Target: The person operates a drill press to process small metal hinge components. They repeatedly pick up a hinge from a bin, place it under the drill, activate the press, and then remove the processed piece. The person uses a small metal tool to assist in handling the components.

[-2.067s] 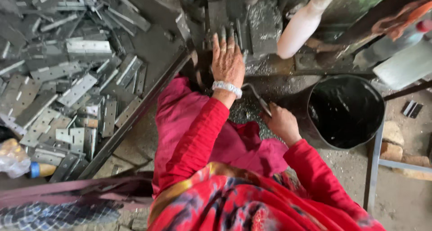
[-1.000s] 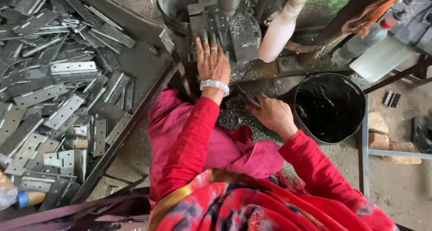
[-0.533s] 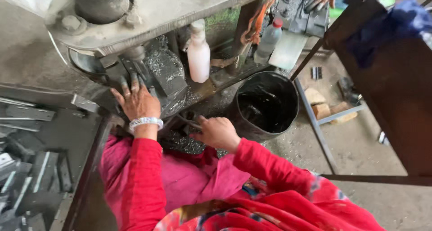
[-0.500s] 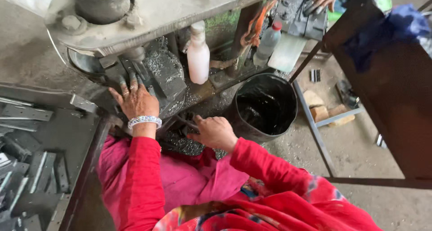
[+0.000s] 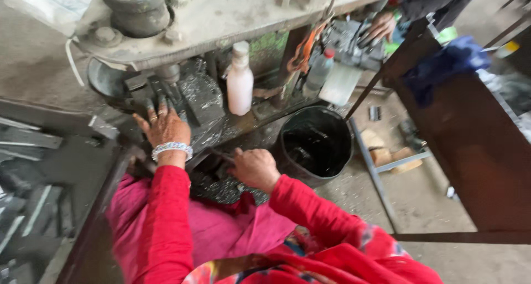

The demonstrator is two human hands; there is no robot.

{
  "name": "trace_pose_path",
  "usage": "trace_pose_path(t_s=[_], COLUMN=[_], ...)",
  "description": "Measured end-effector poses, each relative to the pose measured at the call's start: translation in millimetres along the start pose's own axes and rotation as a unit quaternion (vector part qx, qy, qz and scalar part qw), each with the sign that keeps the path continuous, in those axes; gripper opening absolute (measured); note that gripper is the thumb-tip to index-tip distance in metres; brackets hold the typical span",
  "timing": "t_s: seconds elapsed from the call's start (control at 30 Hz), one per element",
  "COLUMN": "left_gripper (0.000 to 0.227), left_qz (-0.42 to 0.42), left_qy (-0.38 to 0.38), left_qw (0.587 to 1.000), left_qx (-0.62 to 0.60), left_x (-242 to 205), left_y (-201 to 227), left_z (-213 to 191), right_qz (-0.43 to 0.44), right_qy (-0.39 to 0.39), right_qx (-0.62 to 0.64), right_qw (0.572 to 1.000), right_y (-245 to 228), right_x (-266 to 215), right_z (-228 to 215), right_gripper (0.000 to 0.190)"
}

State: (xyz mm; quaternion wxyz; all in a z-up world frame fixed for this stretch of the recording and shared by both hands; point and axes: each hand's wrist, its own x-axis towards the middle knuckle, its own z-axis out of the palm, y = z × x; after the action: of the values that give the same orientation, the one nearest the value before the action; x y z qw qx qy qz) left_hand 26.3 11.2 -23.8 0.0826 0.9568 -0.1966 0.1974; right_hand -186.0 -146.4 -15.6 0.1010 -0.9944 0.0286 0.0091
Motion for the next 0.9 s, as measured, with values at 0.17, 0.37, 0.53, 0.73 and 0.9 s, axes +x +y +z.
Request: trace_pose_path(t_s=[0.17,0.37,0.53,0.73,0.9], left_gripper=[0.038,0.041,0.041,0.043,0.042], left_qz=[0.015,-0.027,-0.031,-0.023,-0.026], left_qy=[0.054,0.039,0.035,0.007,0.004], left_qw=[0.998,0.999,0.999,1.000,0.998], left_qx=[-0.009,-0.016,-0.016,-0.020,-0.050], left_x=[-6,-6,-3,3,10], left_y=[0,11,10,2,4], left_z=[-8,-26,-16,8,6], right_qz=[0.054,0.066,0.015,-0.027,0.076], right_qy=[-0.015,-0.040,-0.006,-0.020,-0.036], right_qx=[0.051,0.034,-0.052,-0.041,0.014], right_qw=[0.997,0.996,0.999,0.999,0.996], right_y=[16,18,4,14,24], right_x=[-5,-23,-2,11,-22], right_z=[28,39,3,6,62], right_gripper=[0.043,0.039,0.044,0.042,0.039])
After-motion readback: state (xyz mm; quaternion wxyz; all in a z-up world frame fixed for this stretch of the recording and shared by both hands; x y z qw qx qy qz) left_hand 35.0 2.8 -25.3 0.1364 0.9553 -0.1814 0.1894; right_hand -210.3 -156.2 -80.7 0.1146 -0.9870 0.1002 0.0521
